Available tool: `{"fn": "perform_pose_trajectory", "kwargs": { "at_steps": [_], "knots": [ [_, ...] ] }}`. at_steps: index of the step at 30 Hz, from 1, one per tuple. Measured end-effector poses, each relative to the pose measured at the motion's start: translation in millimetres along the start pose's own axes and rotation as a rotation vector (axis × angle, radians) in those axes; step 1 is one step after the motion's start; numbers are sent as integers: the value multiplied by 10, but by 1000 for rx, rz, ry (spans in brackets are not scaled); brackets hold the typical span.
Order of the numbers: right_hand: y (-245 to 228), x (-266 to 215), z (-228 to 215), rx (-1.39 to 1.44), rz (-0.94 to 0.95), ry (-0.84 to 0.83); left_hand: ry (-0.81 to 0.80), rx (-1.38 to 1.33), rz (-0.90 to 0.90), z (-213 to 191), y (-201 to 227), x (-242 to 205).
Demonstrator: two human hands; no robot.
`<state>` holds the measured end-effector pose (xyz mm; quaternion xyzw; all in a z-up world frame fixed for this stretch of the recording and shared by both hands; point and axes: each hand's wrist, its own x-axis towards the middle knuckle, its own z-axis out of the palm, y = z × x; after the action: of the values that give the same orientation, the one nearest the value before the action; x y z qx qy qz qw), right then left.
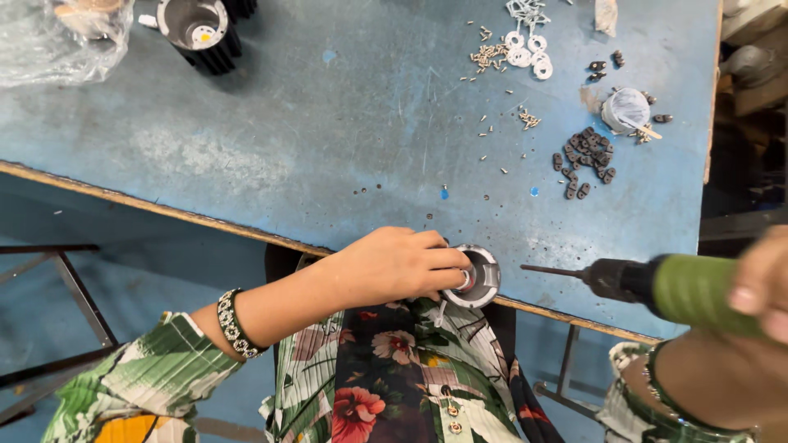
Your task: The person places a small white circular component into a black cylindrical housing, applies a substance with a stick, and secures it with a screw using a green power drill. They then attach a white plastic piece to the side of the housing and secure it with another screw.
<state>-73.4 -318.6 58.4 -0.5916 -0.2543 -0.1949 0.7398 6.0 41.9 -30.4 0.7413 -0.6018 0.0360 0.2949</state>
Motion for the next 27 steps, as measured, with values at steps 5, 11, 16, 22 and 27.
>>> {"fn": "perform_pose_trajectory", "kwargs": {
  "at_steps": [5,11,16,22,27],
  "knots": [
    [132,-112,-81,-63,-14,75,138,12,-27,-21,76,-45],
    [171,-157,-188,-61,-25,70,173,-65,-117,-12,175,-20],
    [112,-91,-249,-97,32,-7,163,-136,-132,-36,223,-27],
    [79,-98,-116,-65,120,47,169,-197,-173,-110,279,6],
    [130,-80,-143,-165,46,59,318,-214,-285,-155,144,-43]
  ]
}}
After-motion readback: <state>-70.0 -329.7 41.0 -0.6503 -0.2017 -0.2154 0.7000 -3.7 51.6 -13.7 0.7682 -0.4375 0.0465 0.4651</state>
